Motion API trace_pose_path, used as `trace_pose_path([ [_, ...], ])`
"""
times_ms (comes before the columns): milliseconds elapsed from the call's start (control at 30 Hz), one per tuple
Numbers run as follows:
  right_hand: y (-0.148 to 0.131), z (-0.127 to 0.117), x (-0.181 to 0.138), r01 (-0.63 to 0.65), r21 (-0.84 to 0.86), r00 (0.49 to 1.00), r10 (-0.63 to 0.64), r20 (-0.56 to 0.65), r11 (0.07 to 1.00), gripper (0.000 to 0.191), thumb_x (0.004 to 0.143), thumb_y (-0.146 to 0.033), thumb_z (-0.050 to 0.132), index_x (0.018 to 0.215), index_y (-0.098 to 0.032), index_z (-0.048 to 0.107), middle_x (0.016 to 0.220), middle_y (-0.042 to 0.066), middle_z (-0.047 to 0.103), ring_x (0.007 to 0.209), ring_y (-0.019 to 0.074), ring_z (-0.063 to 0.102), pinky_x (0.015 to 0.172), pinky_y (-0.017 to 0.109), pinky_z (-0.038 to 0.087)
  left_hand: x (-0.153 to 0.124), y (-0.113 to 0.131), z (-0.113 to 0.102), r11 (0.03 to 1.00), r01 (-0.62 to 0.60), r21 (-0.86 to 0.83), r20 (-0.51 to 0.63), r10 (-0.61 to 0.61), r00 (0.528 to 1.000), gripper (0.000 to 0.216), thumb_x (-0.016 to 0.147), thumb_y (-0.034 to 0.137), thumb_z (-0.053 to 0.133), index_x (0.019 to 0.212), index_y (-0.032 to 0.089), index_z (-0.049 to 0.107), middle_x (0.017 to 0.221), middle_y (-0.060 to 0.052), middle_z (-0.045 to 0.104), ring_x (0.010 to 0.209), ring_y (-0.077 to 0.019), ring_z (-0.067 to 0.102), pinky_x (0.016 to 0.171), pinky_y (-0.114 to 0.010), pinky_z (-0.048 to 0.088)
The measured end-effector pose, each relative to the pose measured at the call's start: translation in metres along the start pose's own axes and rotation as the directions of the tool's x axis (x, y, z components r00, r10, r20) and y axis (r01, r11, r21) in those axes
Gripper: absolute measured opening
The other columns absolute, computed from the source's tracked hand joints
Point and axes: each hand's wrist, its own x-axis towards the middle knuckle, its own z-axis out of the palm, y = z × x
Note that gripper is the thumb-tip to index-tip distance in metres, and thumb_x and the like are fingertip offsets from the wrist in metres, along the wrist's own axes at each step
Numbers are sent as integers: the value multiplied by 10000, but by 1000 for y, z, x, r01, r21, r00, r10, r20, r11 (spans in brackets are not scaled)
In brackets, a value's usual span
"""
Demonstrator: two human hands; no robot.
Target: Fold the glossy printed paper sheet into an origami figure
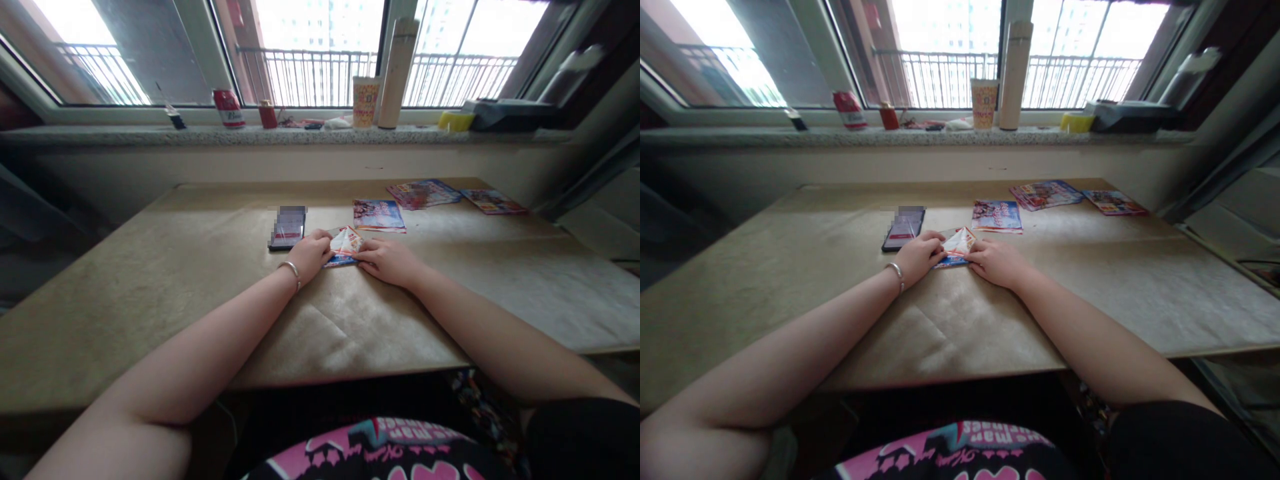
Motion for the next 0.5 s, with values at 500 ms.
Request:
trace_pose_path([
  [500,4,2,1,-63,2,998,63,16,998,279,923,-270,493,1074,-254,727,1014,61,683,910,188,608,778,287,443,-11,0,-5,972,-234,-17,-4,234,972,229,901,253,479,928,163,688,1116,-94,649,1018,-198,614,925,-348,510],
])
